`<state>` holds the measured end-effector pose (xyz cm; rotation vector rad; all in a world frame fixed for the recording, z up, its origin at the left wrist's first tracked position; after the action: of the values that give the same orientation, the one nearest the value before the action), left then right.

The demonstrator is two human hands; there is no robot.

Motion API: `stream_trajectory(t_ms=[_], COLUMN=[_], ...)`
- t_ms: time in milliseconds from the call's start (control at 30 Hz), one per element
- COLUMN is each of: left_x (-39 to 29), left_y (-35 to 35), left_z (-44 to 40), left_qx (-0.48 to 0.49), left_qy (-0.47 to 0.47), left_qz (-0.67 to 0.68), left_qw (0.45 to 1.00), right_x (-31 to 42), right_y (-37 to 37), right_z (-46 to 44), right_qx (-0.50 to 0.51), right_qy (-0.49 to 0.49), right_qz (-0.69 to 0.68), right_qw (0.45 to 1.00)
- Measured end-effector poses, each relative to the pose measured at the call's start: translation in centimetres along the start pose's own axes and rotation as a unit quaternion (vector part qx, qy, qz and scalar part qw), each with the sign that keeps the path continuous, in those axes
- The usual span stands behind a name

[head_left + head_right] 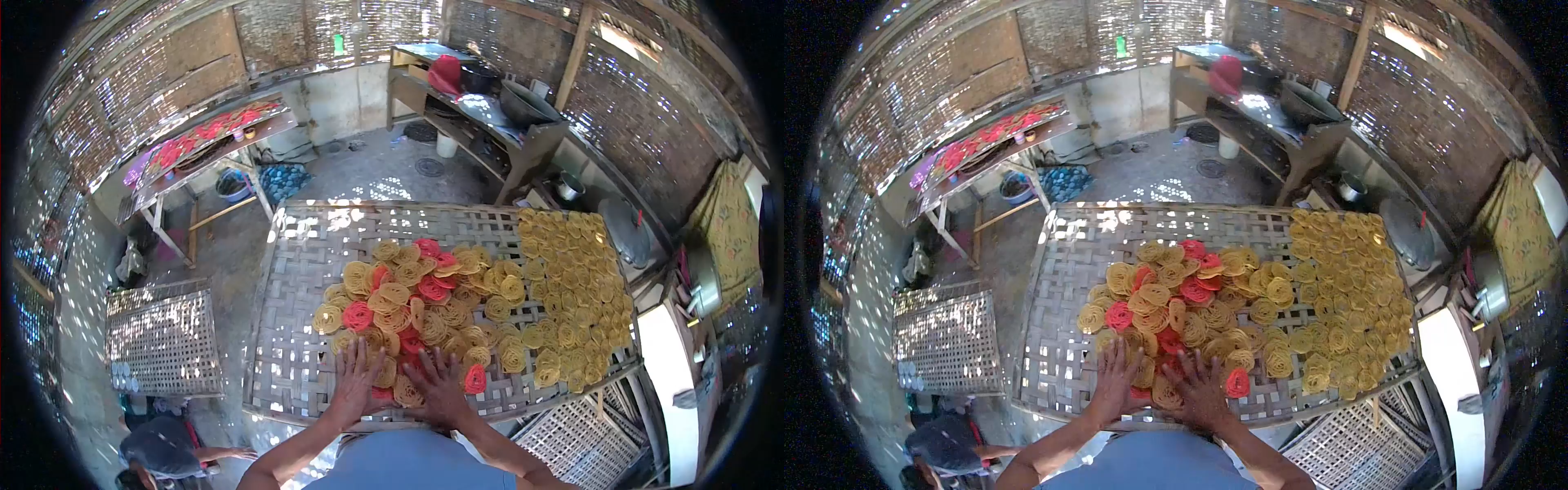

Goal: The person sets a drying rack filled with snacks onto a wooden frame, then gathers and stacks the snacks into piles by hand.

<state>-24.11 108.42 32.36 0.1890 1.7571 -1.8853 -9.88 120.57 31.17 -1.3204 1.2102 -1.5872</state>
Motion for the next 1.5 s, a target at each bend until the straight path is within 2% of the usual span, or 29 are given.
stream_trajectory(t_ms=[67,167,200,300,333,433,467,567,600,700,733,767,867,967,1000,1033,1067,1167,1200,1233,1300,1333,1400,1433,1500], left_x=[0.3,0.3,0.6,2.5,1.8,-0.5,-2.3,-6.0,-6.7,-9.0,-8.5,-8.0,-7.8,-8.2,-8.1,-8.5,-9.9,-11.9,-12.5,-14.8,-20.3,-22.2,-25.0,-25.1,-24.8], left_y=[-0.7,-2.1,-2.2,-2.3,-3.4,-4.7,-5.1,-3.3,-2.0,1.0,3.0,4.2,6.5,7.3,7.7,8.0,7.3,8.2,9.1,8.9,8.3,9.3,11.2,11.8,13.1], left_z=[-2.3,-4.9,-5.6,-7.8,-8.0,-7.9,-7.8,-7.8,-8.4,-8.9,-9.9,-10.6,-12.4,-14.4,-15.4,-16.2,-16.5,-17.8,-18.4,-18.3,-17.0,-17.2,-17.6,-17.9,-19.2], left_qx=[-0.013,-0.047,-0.124,-0.183,-0.188,-0.258,-0.269,-0.239,-0.193,-0.111,-0.057,-0.046,-0.037,-0.073,-0.089,-0.106,-0.097,-0.149,-0.162,-0.173,-0.190,-0.165,-0.117,-0.112,-0.103], left_qy=[0.026,0.034,0.053,0.052,0.023,0.062,0.065,0.132,0.140,0.114,0.094,0.086,0.076,0.075,0.065,0.055,0.024,0.043,0.029,0.052,0.094,0.110,0.143,0.130,0.103], left_qz=[-0.012,0.006,-0.001,0.115,0.179,0.197,0.122,0.075,0.064,0.032,-0.010,-0.025,-0.067,-0.095,-0.100,-0.104,-0.093,0.018,0.030,0.031,0.032,0.035,0.043,0.047,0.055], left_qw=[1.000,0.998,0.991,0.975,0.965,0.944,0.953,0.959,0.969,0.987,0.994,0.995,0.994,0.990,0.989,0.987,0.991,0.988,0.986,0.983,0.977,0.979,0.982,0.984,0.988], right_x=[-2.1,-4.8,-4.7,-7.6,-7.4,-10.2,-10.6,-13.8,-14.5,-16.5,-17.5,-18.4,-19.3,-20.0,-21.3,-21.6,-21.4,-23.4,-24.0,-24.4,-25.0,-24.9,-24.2,-23.9,-24.5], right_y=[0.2,-1.3,-3.0,-1.8,-4.0,-5.7,-6.8,-6.8,-7.2,-7.5,-7.5,-7.6,-7.5,-7.2,-6.1,-6.5,-7.4,-6.4,-5.7,-5.3,-3.6,-3.2,-4.2,-4.6,-3.3], right_z=[-1.2,-3.3,-3.4,-2.9,-2.5,-1.8,-1.5,0.0,0.7,3.0,4.0,4.8,9.1,15.3,17.4,18.9,20.4,22.4,22.1,21.5,19.9,19.1,16.9,16.0,14.5], right_qx=[-0.014,0.024,0.002,-0.054,-0.112,-0.162,-0.203,-0.268,-0.289,-0.325,-0.327,-0.331,-0.316,-0.218,-0.141,-0.112,-0.082,-0.004,0.008,0.020,-0.061,-0.102,-0.055,-0.033,-0.086], right_qy=[0.046,0.084,0.068,0.001,-0.005,0.029,0.052,0.156,0.166,0.187,0.196,0.205,0.184,0.269,0.318,0.331,0.342,0.357,0.359,0.360,0.330,0.314,0.265,0.241,0.175], right_qz=[0.028,-0.008,0.004,-0.074,-0.064,-0.074,-0.077,-0.126,-0.132,-0.137,-0.125,-0.112,-0.096,-0.013,-0.024,-0.013,-0.003,0.009,0.033,0.057,0.037,0.027,0.033,0.037,-0.001], right_qw=[0.998,0.996,0.998,0.996,0.992,0.983,0.975,0.942,0.934,0.917,0.916,0.914,0.926,0.938,0.937,0.937,0.936,0.934,0.933,0.931,0.941,0.944,0.962,0.969,0.981])
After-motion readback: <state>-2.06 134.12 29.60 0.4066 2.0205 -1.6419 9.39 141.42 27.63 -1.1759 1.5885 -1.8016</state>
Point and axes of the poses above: each hand's wrist, its own z-axis away from the middle knuckle, its own y-axis out of the palm, x = y × z, the point moved 5 cm from there along -z, towards the middle knuckle, and after that the axes turned 14 degrees about x, right-handed, at the moved point
